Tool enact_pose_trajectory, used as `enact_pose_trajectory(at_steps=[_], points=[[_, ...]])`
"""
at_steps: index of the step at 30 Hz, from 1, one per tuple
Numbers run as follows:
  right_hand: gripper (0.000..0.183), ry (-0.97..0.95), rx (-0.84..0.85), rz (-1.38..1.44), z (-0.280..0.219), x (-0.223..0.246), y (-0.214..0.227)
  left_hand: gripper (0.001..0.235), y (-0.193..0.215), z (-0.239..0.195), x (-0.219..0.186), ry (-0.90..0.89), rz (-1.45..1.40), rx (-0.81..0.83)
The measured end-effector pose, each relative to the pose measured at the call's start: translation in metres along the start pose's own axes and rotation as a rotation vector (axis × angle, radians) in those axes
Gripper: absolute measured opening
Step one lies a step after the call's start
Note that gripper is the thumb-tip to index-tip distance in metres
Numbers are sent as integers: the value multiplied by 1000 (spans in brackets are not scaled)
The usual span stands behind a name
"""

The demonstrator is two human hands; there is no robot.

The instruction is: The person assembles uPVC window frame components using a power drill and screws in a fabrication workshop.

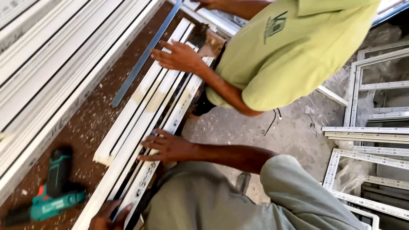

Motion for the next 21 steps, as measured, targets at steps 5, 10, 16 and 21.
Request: enact_pose_trajectory(at_steps=[5, 10, 16, 21], points=[[44, 135, 30, 181, -13, -20, -34, 24, 16, 31, -38, 136, 50, -28], [45, 279, -9, 377, -9, -30, -27, 28, 60, 68, -131, 188, 340, -227], [57, 293, 112, 596, -16, -34, -15, 41, 35, 78, -108, 175, 487, 96], [53, 249, 204, 673, -14, -39, 4, 47, 12, 57, -89, 35, 436, 238]])
Point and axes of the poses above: each hand's wrist, its own z-axis towards the middle knuckle, its own y-axis out of the back of the hand, x = y × z, the point moved 5 cm from there along z, towards the middle knuckle, and after that the axes turned 2 degrees about z, right-handed, at the moved point
